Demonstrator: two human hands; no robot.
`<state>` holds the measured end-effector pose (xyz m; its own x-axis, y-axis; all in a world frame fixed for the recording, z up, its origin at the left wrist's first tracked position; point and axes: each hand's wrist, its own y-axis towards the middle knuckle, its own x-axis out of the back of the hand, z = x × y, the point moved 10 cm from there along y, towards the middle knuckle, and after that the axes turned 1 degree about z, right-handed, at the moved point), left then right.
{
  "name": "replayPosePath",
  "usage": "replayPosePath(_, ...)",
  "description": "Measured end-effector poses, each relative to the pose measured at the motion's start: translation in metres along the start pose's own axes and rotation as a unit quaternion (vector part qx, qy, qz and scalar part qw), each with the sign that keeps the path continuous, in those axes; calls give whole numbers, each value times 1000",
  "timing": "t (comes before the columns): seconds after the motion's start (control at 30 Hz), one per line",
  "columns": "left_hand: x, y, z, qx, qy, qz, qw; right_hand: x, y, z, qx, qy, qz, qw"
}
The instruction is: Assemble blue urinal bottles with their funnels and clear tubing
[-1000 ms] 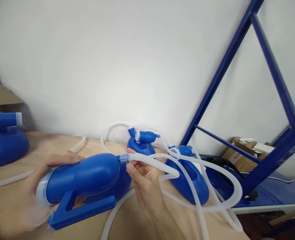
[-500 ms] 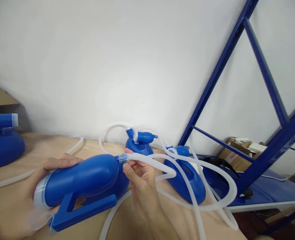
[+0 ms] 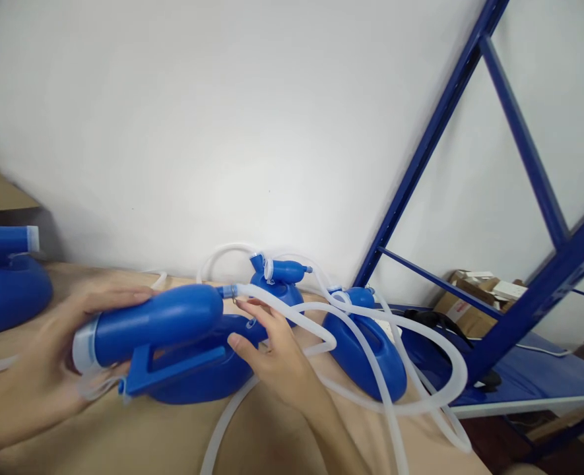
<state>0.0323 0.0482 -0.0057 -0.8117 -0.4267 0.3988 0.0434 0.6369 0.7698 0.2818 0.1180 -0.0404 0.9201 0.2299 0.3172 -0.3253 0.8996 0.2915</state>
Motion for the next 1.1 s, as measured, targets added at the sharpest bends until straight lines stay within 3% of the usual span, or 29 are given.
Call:
replayPosePath(0.1,11,13,-9,-76,97,44,991,-8,6,-13,26,-219,52,974)
replayPosePath(0.2,2,11,-19,-172,196,127,957,-20,11,-28,66,-414,54,906)
replayPosePath(0.3,-9,1,-31,-239,276,111,924,-23,15,-41,74,-527,9,847)
replayPosePath(0.37,-24,-7,-37,-272,336,101,896,-21,17,-46,68,-546,-5,835)
replayPosePath(0.5,-61,-24,-35,-309,418,96,849,-17,16,-43,55,-513,16,856)
replayPosePath(0.6,-82,-33,-29,-313,433,70,843,-18,11,-32,64,-456,25,887)
replayPosePath(0.77,-122,-25,-16,-283,447,95,843,-28,1,-24,87,-338,43,936)
replayPosePath(0.87,-130,-11,-14,-259,446,100,851,-35,-3,-19,106,-281,68,951)
replayPosePath(0.93,-130,-6,-14,-241,438,116,858,-39,-5,-15,110,-291,79,947)
replayPosePath(1.1,-120,-25,-37,-213,380,126,891,-52,-18,3,128,-350,99,923)
